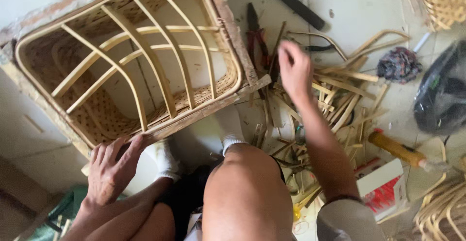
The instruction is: The person is weaving a basket using thin wooden strips. They insert and secure the strips into a wooden frame, using a hammer to tap them into place and glue to reinforce the joints.
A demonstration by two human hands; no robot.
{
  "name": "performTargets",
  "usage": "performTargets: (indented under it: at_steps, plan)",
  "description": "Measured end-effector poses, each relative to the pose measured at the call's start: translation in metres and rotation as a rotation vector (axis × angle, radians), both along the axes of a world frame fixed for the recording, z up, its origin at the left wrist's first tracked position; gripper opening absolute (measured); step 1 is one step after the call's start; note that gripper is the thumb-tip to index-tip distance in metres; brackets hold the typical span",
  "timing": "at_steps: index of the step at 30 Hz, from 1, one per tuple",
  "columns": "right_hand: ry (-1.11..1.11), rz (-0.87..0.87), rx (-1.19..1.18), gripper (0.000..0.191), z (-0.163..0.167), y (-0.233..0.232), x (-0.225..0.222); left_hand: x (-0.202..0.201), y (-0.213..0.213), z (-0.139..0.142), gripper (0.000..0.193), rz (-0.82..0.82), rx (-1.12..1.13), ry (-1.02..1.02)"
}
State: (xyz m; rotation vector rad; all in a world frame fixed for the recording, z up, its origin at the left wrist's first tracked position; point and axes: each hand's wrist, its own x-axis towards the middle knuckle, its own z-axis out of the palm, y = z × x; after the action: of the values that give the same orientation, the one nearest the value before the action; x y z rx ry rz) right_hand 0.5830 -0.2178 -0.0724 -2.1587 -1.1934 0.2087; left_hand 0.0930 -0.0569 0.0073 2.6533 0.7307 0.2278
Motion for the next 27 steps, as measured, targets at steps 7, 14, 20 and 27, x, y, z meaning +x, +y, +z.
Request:
performTargets:
  at_steps: [7,14,20,27]
  plan:
    - [-0.167,0.103,-0.267,0.037,-0.021,0.124,0.074,0.016,0.007,0.01,0.065,0.04,0.014,0.007]
    - [0.216,-0.085,-0.292,0.041,-0.065,0.177,0.119,0.017,0.024,0.007,0.07,-0.022,-0.009,0.012]
    - [-0.242,0.401,-0.435,0.014,-0.02,0.166,0.147,0.013,0.029,0.0,0.07,-0.025,-0.024,-0.007]
    - [0.299,0.183,-0.431,0.03,0.106,0.008,0.063,0.011,0.032,-0.005,0.07,-0.046,-0.005,-0.057]
